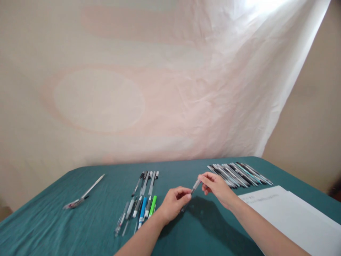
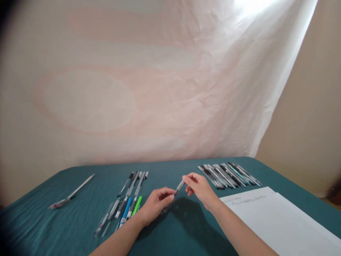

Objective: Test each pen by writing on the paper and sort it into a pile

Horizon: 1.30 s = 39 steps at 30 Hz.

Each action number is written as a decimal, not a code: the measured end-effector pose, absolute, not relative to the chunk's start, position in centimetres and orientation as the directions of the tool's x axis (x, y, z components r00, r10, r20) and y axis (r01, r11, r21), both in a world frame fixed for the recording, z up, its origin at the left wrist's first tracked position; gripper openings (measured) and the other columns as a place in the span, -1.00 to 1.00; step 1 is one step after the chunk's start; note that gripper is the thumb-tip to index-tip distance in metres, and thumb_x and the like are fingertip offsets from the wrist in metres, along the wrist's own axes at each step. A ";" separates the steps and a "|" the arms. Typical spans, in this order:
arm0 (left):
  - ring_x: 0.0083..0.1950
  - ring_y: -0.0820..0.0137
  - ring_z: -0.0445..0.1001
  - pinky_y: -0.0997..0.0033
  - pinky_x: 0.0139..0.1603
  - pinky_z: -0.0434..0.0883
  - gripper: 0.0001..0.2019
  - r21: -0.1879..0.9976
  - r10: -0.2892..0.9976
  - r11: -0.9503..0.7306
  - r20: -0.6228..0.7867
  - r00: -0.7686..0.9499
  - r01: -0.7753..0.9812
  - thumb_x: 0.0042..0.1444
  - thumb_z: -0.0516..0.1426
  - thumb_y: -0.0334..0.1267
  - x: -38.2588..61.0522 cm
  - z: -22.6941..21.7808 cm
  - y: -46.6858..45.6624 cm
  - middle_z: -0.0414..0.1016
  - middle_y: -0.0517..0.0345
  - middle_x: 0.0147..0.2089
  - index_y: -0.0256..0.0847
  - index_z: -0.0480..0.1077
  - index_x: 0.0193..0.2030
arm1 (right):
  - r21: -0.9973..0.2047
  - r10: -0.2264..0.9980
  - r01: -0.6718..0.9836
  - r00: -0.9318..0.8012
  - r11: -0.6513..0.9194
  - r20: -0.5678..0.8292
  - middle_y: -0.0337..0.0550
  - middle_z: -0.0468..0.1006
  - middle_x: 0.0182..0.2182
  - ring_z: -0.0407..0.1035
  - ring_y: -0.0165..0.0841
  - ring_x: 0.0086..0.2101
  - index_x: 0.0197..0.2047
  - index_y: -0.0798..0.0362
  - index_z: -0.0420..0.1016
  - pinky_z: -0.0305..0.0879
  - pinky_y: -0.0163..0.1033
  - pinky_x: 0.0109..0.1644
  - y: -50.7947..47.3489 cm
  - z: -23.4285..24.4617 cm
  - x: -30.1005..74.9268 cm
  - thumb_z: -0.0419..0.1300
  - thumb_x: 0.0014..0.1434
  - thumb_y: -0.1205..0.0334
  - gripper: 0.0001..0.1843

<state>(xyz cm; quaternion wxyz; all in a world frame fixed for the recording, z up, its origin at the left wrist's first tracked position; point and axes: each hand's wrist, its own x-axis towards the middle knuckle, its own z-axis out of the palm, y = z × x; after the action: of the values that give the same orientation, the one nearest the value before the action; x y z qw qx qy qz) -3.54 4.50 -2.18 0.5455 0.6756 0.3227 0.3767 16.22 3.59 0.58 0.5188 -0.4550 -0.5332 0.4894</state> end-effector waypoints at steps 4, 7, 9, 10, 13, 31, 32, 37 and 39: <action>-0.32 0.38 0.34 0.44 -0.27 0.26 -0.63 0.980 0.838 -0.200 0.165 0.520 0.011 0.01 0.16 -0.06 -3.6 -2.1 4.4 0.46 0.06 -0.29 -0.32 0.48 -0.16 | -0.991 0.990 -0.124 -0.128 0.049 0.065 -0.08 0.51 -0.27 0.37 -0.40 -0.43 -0.17 0.04 0.48 0.30 -0.34 -0.50 3.2 1.0 16.2 0.15 0.05 -0.09 -0.59; -0.32 0.38 0.34 0.45 -0.27 0.26 -0.64 0.979 0.832 -0.203 0.172 0.528 0.002 0.02 0.16 -0.08 -3.5 -2.0 4.3 0.46 0.05 -0.30 -0.33 0.47 -0.15 | -0.991 0.980 -0.119 -0.185 0.054 0.076 -0.07 0.51 -0.26 0.37 -0.37 -0.38 -0.13 0.05 0.48 0.29 -0.34 -0.48 3.1 1.0 16.1 0.15 0.06 -0.07 -0.58; -0.33 0.39 0.34 0.45 -0.29 0.26 -0.65 0.978 0.827 -0.207 0.176 0.534 -0.001 0.03 0.16 -0.10 -3.5 -2.0 4.3 0.46 0.05 -0.31 -0.35 0.47 -0.16 | -0.993 0.982 -0.075 -0.162 0.090 0.101 -0.10 0.51 -0.37 0.34 -0.40 -0.43 -0.21 0.09 0.52 0.26 -0.36 -0.50 3.2 0.8 16.0 0.16 0.06 -0.04 -0.61; -0.33 0.39 0.33 0.46 -0.29 0.26 -0.65 0.978 0.826 -0.209 0.178 0.535 -0.002 0.03 0.16 -0.10 -3.5 -2.0 4.2 0.46 0.05 -0.31 -0.35 0.47 -0.16 | -0.993 0.985 -0.051 -0.132 0.108 0.113 -0.13 0.50 -0.43 0.32 -0.41 -0.46 -0.25 0.10 0.53 0.24 -0.37 -0.51 3.2 0.7 16.0 0.18 0.05 -0.03 -0.63; -0.32 0.40 0.32 0.46 -0.29 0.25 -0.66 0.976 0.826 -0.216 0.184 0.533 -0.001 0.04 0.16 -0.11 -3.5 -2.0 4.2 0.45 0.05 -0.31 -0.35 0.47 -0.16 | -0.989 0.987 0.001 -0.062 0.151 0.150 -0.19 0.44 -0.56 0.28 -0.43 -0.52 -0.33 0.12 0.54 0.23 -0.36 -0.51 3.4 0.4 15.9 0.17 0.06 -0.02 -0.65; -0.29 0.38 0.33 0.45 -0.25 0.26 -0.64 0.969 0.803 -0.247 0.202 0.561 0.004 0.08 0.11 -0.07 -3.6 -1.7 4.4 0.46 0.05 -0.28 -0.31 0.47 -0.11 | -0.980 0.985 -0.123 -0.057 0.155 0.163 -0.18 0.51 -0.44 0.32 -0.46 -0.56 -0.20 0.06 0.43 0.23 -0.37 -0.57 3.5 -0.6 15.3 0.12 0.10 -0.04 -0.65; -0.28 0.37 0.34 0.45 -0.24 0.26 -0.63 0.969 0.800 -0.245 0.200 0.566 0.003 0.08 0.11 -0.07 -3.6 -1.7 4.4 0.46 0.05 -0.27 -0.31 0.46 -0.10 | -0.977 0.984 -0.158 -0.088 0.142 0.157 -0.12 0.52 -0.32 0.35 -0.44 -0.52 -0.12 0.04 0.41 0.24 -0.36 -0.56 3.4 -0.5 15.2 0.11 0.10 -0.04 -0.62; -0.27 0.37 0.34 0.46 -0.22 0.26 -0.65 0.965 0.795 -0.260 0.197 0.573 0.029 0.09 0.11 -0.09 -3.5 -1.5 4.6 0.46 0.08 -0.27 -0.28 0.45 -0.07 | -0.974 0.980 -0.125 -0.039 0.190 0.196 -0.13 0.54 -0.38 0.30 -0.50 -0.58 -0.24 0.11 0.47 0.19 -0.38 -0.57 3.5 -0.3 15.0 0.20 0.04 0.01 -0.66; -0.28 0.38 0.33 0.47 -0.24 0.25 -0.66 0.957 0.795 -0.283 0.200 0.572 0.058 0.10 0.10 -0.10 -3.5 -1.3 4.6 0.45 0.11 -0.28 -0.27 0.45 -0.07 | -0.976 0.979 -0.073 0.033 0.205 0.203 -0.29 0.45 -0.62 0.22 -0.54 -0.66 -0.40 0.12 0.45 0.14 -0.41 -0.59 3.7 -0.5 15.0 0.24 0.00 0.02 -0.70</action>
<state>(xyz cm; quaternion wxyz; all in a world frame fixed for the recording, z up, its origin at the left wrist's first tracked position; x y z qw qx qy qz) -3.50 4.59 -1.34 0.5198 0.7182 0.2972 0.3544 15.02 3.71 -0.47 0.5738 -0.4328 -0.5228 0.4583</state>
